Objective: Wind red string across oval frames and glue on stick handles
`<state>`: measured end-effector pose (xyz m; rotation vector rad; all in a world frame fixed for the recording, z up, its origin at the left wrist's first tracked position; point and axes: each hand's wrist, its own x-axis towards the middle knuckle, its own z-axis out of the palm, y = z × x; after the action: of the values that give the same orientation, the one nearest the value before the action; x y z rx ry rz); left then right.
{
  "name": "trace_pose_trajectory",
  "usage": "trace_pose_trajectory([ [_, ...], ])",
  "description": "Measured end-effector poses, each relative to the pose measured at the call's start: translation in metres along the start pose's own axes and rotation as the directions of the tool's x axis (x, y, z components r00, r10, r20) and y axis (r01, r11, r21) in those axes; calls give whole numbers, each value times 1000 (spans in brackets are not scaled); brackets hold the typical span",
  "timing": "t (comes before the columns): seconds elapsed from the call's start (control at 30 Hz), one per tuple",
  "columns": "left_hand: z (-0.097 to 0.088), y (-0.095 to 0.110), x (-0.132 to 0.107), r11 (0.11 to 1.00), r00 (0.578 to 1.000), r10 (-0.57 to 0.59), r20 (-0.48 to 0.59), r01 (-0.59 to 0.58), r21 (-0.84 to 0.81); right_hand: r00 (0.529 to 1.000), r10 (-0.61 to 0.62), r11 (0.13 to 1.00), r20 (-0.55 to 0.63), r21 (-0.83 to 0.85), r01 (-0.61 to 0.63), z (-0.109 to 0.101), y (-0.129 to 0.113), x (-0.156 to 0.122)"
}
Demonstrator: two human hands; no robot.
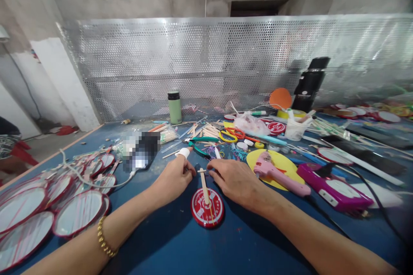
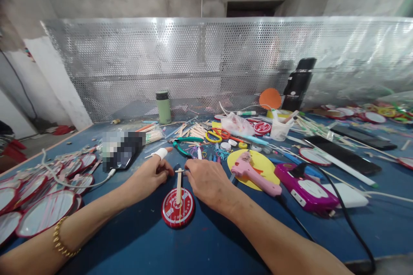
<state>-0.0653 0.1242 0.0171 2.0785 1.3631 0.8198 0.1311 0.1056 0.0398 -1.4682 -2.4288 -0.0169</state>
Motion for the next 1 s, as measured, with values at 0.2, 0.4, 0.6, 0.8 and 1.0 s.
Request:
trace_pose_trajectory([
  [0.2,0,7,-3,1000,1000,-10,-21,10,-6,999,21,1000,24,-4,-20,-2,-1,0],
  [0.4,-1,7,-4,1000,999,22,-30,-22,6,998,12,1000,55,0,-12,-6,-2,0],
  [0.6,-1,4,-3,1000,999,8,-51,-9,-5,999,1,1000,53,10,-1,-7,-3,0],
  [0.8,-1,2,-2,1000,999,3,-46,-3,-11,999,-15,1000,43,18,14,-4,-1,-1],
  [1.0,-1,3,-2,1000,999,-6,-45,6,-15,999,-21,1000,39,18,20,-5,-1,-1],
])
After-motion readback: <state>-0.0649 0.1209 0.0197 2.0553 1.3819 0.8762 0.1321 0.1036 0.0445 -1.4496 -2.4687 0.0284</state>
